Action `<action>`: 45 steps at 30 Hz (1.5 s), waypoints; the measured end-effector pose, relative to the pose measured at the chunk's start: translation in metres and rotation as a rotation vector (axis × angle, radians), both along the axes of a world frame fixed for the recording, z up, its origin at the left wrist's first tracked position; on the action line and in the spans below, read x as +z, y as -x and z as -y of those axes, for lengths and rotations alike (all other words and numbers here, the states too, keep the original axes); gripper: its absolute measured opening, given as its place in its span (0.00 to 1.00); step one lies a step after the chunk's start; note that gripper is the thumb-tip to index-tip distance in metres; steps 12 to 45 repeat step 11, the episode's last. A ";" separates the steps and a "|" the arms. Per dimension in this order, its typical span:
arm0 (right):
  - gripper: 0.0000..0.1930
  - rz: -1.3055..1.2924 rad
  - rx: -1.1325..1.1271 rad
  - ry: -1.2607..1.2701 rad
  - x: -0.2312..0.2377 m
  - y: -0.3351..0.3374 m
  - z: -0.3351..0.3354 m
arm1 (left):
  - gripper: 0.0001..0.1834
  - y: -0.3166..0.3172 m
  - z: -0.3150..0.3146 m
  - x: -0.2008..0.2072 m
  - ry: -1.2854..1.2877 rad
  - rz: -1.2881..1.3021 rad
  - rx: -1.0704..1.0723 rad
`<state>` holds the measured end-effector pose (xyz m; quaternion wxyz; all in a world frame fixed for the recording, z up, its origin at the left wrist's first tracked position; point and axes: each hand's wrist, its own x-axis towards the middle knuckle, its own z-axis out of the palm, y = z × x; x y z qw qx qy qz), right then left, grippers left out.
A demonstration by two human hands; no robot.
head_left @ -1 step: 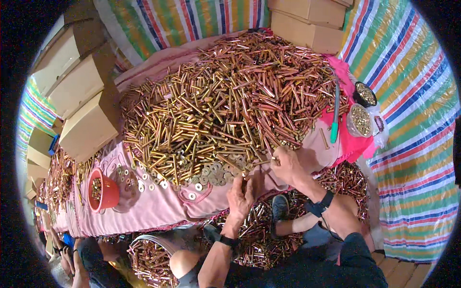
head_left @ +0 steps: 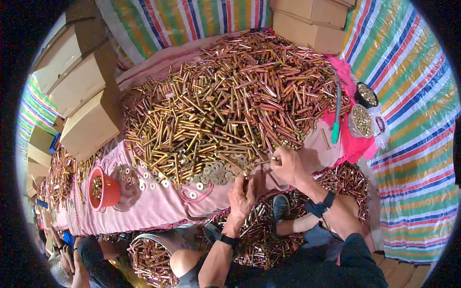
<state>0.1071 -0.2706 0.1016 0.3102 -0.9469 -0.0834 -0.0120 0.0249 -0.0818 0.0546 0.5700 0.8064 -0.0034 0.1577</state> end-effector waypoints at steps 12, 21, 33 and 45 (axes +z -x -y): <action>0.21 -0.363 0.274 -0.568 0.030 0.023 -0.026 | 0.17 -0.002 -0.002 -0.007 -0.039 0.007 -0.050; 0.21 -0.363 0.274 -0.568 0.030 0.023 -0.026 | 0.17 -0.002 -0.002 -0.007 -0.039 0.007 -0.050; 0.21 -0.363 0.274 -0.568 0.030 0.023 -0.026 | 0.17 -0.002 -0.002 -0.007 -0.039 0.007 -0.050; 0.21 -0.363 0.274 -0.568 0.030 0.023 -0.026 | 0.17 -0.002 -0.002 -0.007 -0.039 0.007 -0.050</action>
